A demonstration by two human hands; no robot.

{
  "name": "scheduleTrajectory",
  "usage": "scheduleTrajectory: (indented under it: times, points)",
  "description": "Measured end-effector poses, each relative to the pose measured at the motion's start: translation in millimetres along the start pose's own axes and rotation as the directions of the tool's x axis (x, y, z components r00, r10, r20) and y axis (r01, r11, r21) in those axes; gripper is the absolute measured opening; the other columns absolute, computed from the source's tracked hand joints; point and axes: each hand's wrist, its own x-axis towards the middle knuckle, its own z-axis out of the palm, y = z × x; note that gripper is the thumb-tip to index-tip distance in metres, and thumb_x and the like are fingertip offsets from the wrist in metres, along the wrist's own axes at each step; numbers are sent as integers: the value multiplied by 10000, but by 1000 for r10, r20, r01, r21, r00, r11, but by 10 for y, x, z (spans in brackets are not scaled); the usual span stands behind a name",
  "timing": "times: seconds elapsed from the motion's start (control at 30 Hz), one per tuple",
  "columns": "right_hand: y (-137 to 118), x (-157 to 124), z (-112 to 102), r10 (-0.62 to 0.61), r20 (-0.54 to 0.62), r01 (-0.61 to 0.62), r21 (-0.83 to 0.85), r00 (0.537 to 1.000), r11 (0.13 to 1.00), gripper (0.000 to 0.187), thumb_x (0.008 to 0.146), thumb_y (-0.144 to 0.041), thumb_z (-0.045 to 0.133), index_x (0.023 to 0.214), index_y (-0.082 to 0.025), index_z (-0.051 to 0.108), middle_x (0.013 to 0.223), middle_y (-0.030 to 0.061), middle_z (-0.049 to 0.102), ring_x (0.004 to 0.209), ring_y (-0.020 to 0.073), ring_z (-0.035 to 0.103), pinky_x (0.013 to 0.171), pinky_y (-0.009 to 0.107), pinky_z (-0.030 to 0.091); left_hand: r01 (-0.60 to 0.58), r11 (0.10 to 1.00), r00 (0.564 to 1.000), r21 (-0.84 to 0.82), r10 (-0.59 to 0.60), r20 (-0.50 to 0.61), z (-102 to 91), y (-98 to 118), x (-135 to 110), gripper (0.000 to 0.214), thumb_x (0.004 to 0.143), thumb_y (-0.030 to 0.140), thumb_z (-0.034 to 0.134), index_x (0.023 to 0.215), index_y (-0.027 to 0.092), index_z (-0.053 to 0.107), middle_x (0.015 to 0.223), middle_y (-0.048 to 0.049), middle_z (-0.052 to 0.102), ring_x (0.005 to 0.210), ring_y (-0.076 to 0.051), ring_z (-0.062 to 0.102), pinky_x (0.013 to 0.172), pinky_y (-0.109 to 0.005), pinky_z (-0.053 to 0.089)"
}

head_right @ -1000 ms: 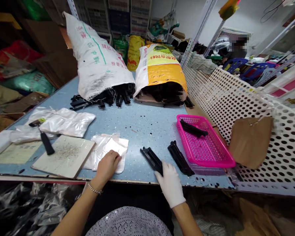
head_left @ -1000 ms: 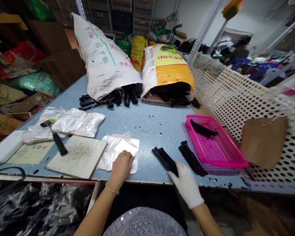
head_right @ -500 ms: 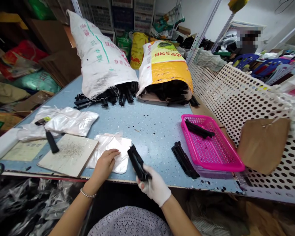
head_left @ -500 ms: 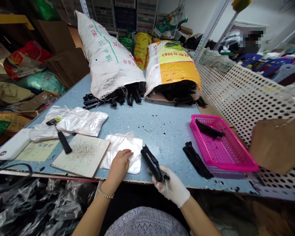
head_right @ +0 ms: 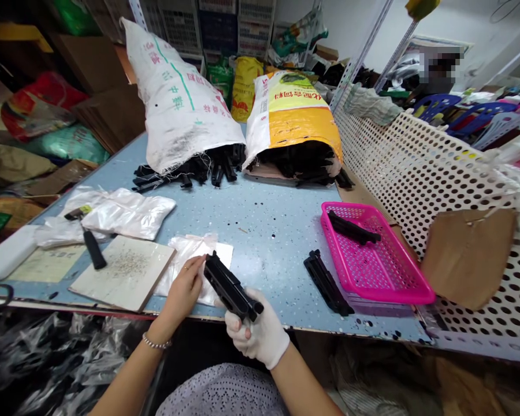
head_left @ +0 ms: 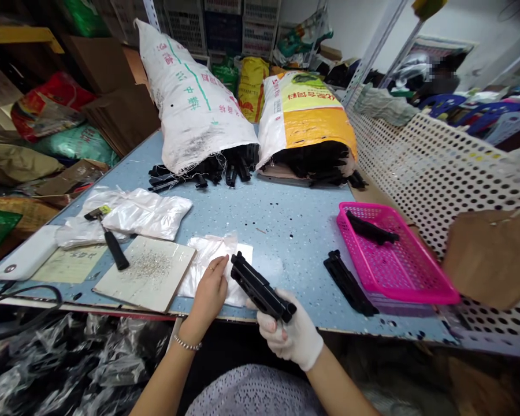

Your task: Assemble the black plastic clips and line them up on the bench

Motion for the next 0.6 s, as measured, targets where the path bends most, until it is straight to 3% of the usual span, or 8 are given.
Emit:
scheduleTrajectory:
  times: [0.1, 0.23, 0.3, 0.37, 0.43, 0.5, 0.53, 0.6]
  points:
    - [0, 37, -95, 82, -1, -81, 86, 997, 993, 580, 904, -515, 489, 1185, -13, 560, 627, 6, 562, 421, 45, 330, 340, 128, 154, -34, 999, 999, 22, 34, -13, -47, 12, 8, 557, 918, 70, 391, 1455, 215, 426, 1420, -131, 492, 1320, -242, 493, 1089, -442, 456]
    - [-64, 136, -145, 101, 20, -102, 71, 995, 992, 563, 905, -541, 468, 1156, -48, 570, 599, -27, 517, 404, 41, 266, 328, 120, 132, -271, 960, 961, 66, 265, 79, -120, 215, -95, 690, 890, -12, 353, 1522, 261, 316, 1461, -132, 476, 1315, -258, 497, 1067, -471, 472]
    - [-95, 209, -112, 41, -65, -45, -52, 997, 998, 505, 899, -564, 472, 1029, -95, 606, 581, -41, 487, 396, 40, 240, 326, 126, 142, -391, 920, 911, -9, 388, 142, -134, 421, -206, 728, 885, -35, 340, 1544, 264, 260, 1461, -131, 480, 1302, -243, 505, 1058, -448, 485]
    - [-98, 259, -39, -140, -223, 55, -348, 965, 936, 457, 912, -570, 452, 885, -141, 610, 580, -37, 474, 401, 49, 280, 340, 142, 209, -444, 887, 867, -126, 461, 192, -132, 636, -322, 739, 884, -41, 336, 1555, 246, 223, 1456, -136, 482, 1315, -228, 491, 1066, -414, 485]
    - [-63, 243, 73, -423, -289, 84, -735, 859, 673, 440, 941, -557, 418, 864, -176, 622, 653, 7, 533, 480, 95, 436, 409, 191, 352, -400, 891, 865, -213, 444, 234, -123, 796, -407, 747, 878, -34, 346, 1561, 228, 199, 1484, -149, 437, 1357, -231, 450, 1088, -406, 467]
    - [13, 146, 217, -632, -220, 27, -934, 743, 357, 382, 955, -517, 431, 993, -203, 646, 846, 68, 613, 721, 175, 591, 605, 275, 489, -281, 931, 902, -233, 340, 268, -121, 876, -446, 767, 865, 7, 421, 1563, 219, 187, 1523, -168, 357, 1368, -257, 437, 1090, -421, 462]
    - [64, 75, 298, -680, -175, -4, -969, 712, 246, 349, 952, -484, 461, 1082, -214, 640, 958, 87, 628, 864, 214, 613, 737, 328, 508, -220, 949, 919, -227, 280, 276, -130, 891, -453, 781, 850, 31, 469, 1559, 228, 206, 1525, -172, 339, 1325, -262, 483, 1060, -416, 489]
    - [180, -82, 467, -694, -86, -44, -996, 715, 78, 390, 935, -406, 520, 1276, -222, 568, 1142, 102, 616, 1082, 266, 576, 955, 421, 446, -139, 972, 949, -192, 186, 256, -187, 893, -464, 766, 822, 70, 541, 1523, 271, 307, 1484, -157, 377, 1142, -231, 610, 960, -386, 554]
